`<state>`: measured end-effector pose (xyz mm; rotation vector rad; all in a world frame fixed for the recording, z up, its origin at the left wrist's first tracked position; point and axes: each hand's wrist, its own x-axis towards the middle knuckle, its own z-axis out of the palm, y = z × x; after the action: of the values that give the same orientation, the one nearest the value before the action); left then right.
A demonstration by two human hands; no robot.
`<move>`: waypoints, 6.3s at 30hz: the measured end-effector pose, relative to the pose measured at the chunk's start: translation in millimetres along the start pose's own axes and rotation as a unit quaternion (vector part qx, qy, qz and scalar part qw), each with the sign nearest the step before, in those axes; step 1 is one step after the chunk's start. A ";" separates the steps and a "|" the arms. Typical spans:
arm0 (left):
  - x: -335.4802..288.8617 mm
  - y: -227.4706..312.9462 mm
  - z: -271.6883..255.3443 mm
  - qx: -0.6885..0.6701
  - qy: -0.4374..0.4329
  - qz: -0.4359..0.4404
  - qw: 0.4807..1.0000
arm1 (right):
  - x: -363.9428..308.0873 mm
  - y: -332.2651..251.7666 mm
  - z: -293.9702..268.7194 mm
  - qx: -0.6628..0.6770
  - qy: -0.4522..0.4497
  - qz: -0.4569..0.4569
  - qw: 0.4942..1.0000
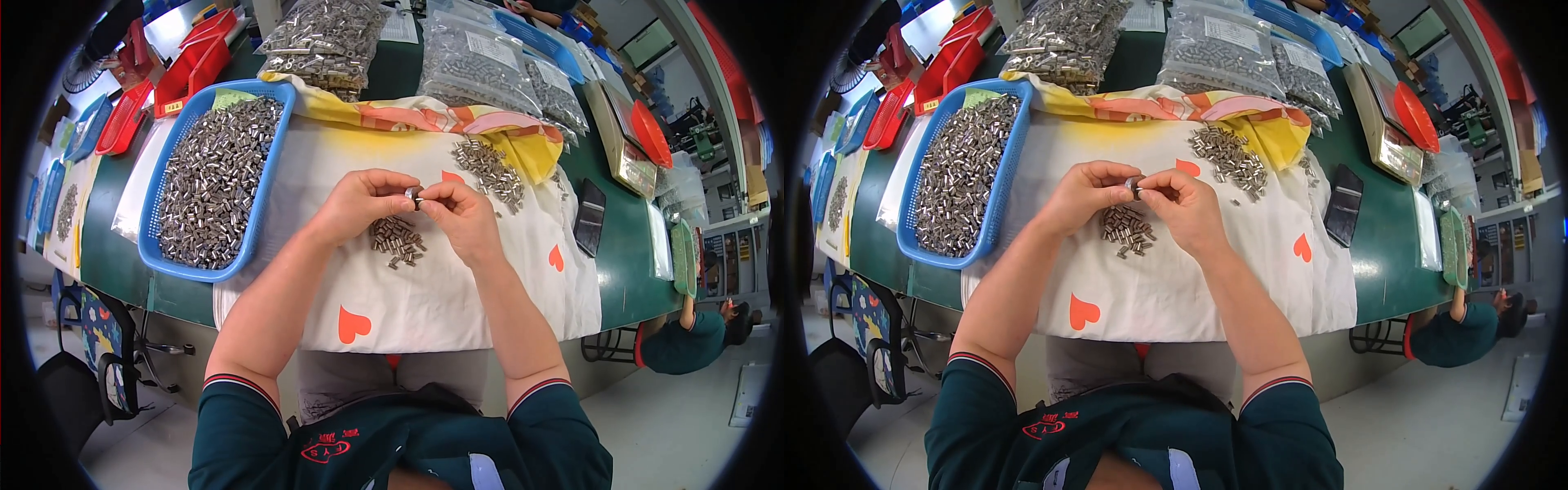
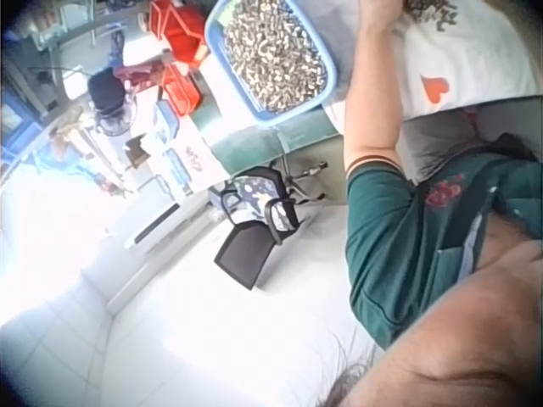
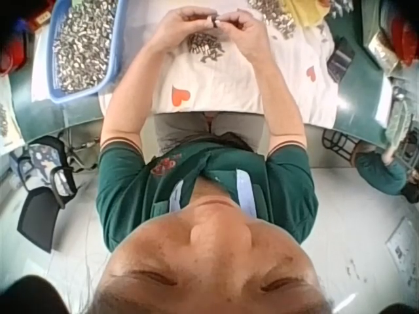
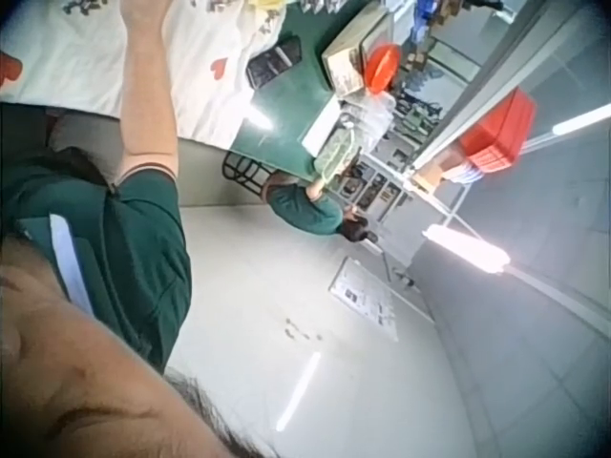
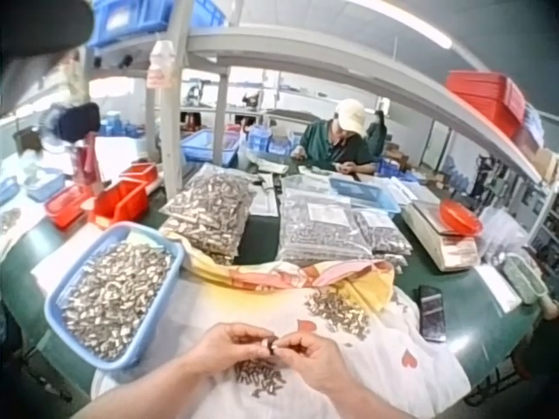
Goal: Sorting and inspecting small metal hardware components at a workbench.
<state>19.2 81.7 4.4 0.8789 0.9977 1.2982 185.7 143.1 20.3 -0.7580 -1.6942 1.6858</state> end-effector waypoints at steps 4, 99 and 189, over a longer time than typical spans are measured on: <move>-0.4 -0.2 1.2 -0.001 -0.006 0.003 1.000 | -3.2 -7.1 3.1 -0.134 0.026 -0.041 0.990; 2.5 -3.9 -3.9 0.084 -0.007 -0.025 0.996 | -3.2 -11.8 0.0 -0.326 0.016 -0.116 0.938; 1.0 -2.1 -1.2 0.088 0.018 -0.033 0.995 | 0.7 -11.8 -19.1 -0.259 0.050 0.017 0.965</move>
<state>18.8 82.5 1.9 0.9505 1.1729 1.1862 200.3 155.7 31.9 -1.0906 -2.0828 1.2025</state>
